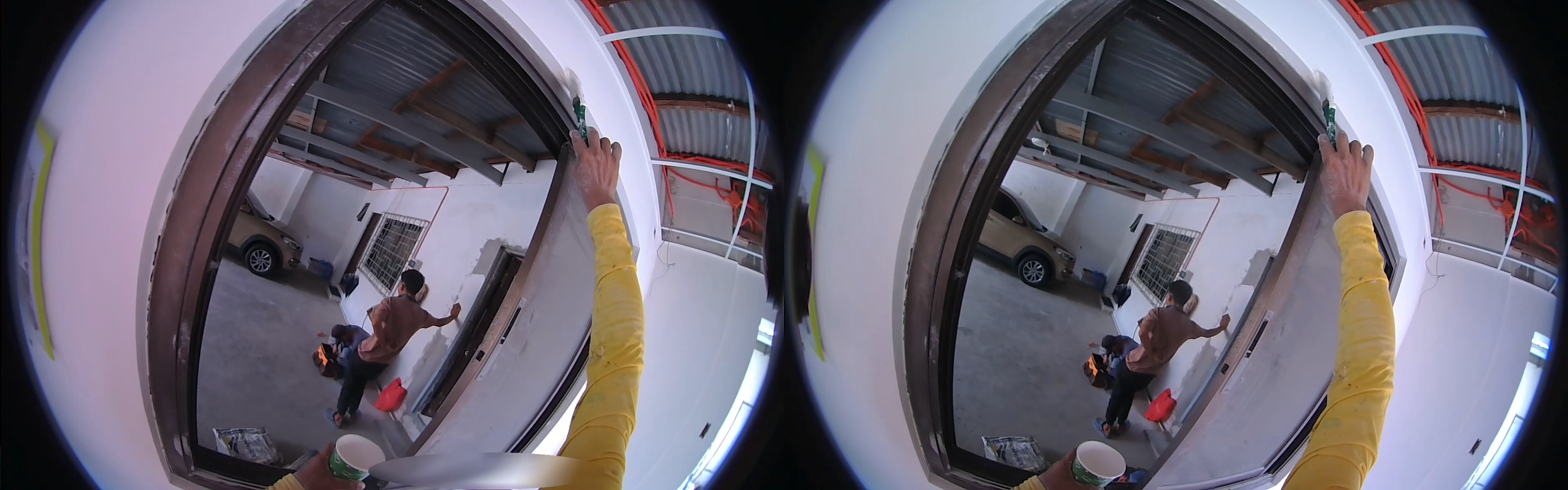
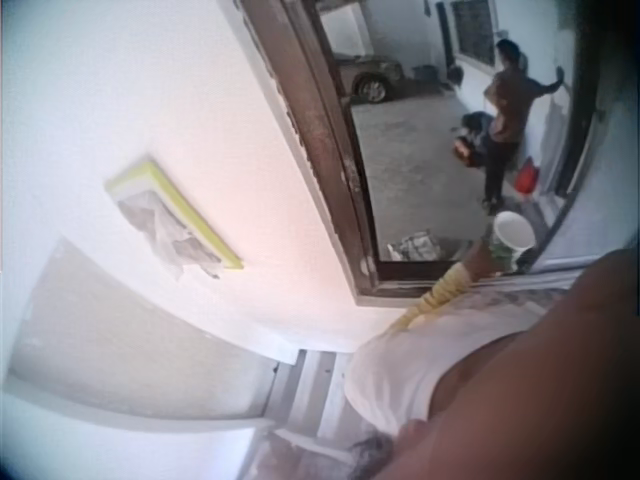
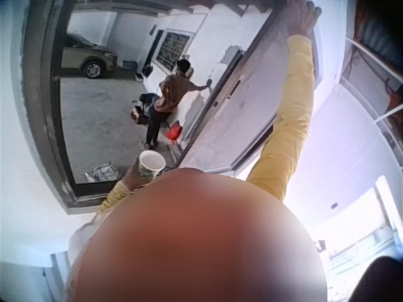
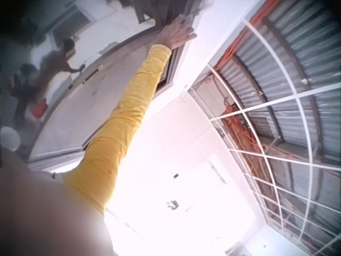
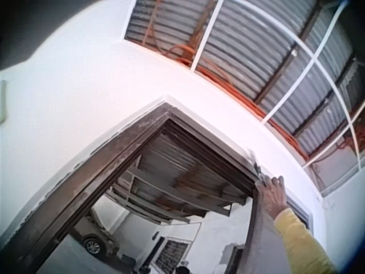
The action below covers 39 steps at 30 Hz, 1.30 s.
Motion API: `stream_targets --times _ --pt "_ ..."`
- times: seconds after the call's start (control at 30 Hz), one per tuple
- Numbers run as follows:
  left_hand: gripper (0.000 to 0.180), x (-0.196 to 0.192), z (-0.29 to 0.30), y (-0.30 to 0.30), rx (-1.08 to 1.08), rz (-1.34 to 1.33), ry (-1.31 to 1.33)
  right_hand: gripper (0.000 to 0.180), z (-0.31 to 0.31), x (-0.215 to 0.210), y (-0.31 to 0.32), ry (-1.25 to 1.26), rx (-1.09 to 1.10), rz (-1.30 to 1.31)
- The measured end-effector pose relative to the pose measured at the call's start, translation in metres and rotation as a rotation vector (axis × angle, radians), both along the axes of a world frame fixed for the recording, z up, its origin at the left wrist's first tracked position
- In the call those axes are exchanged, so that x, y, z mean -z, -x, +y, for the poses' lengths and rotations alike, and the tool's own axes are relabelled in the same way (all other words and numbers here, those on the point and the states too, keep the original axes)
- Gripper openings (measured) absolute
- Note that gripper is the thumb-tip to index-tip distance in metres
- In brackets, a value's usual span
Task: The person paints the wall around a window frame and later around a taped-off wall fixture using a small brush and a cup of white paint. The person briefly wipes the floor with a cloth before resuming painting.
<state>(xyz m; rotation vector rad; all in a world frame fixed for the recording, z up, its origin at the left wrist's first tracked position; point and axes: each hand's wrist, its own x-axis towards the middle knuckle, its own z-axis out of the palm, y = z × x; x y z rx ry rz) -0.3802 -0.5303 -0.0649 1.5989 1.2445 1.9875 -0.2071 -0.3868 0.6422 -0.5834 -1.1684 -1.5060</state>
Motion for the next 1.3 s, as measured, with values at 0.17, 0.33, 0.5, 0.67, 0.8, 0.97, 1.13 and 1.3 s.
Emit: stream_targets --times 0.17,0.33,0.5,0.67,0.8,0.97,1.13,1.3 --pt "0.079 -0.029 -0.006 -0.004 -0.466 0.79 -0.018 0.042 0.057 0.0 -0.031 0.055 0.007 0.016" --pt "0.092 -0.06 -0.006 -0.026 -0.153 -0.089 0.14 0.043 0.117 -0.002 -0.058 0.028 -0.013 0.022" --pt "0.105 -0.066 0.023 -0.045 -0.276 -0.136 0.078 0.046 0.177 0.006 -0.09 0.052 0.009 0.027" --pt "0.102 -0.056 0.045 -0.069 -0.421 -0.079 -0.001 0.049 0.247 0.01 -0.131 0.187 0.031 0.074" --pt "0.103 -0.052 0.048 -0.105 -0.521 -0.177 0.026 0.05 0.321 0.008 -0.175 0.19 0.035 0.08" --pt "0.105 -0.045 0.031 -0.153 -0.505 -0.334 -0.095 0.035 0.384 0.018 -0.222 0.195 -0.249 0.246" --pt "0.109 -0.001 0.013 -0.204 -0.804 -0.337 0.027 0.031 0.331 0.172 -0.22 0.066 -1.473 -0.515" --pt "0.101 0.012 -0.007 -0.255 -1.081 -0.221 0.165 0.03 0.2 0.409 -0.183 0.657 -1.996 -1.106"
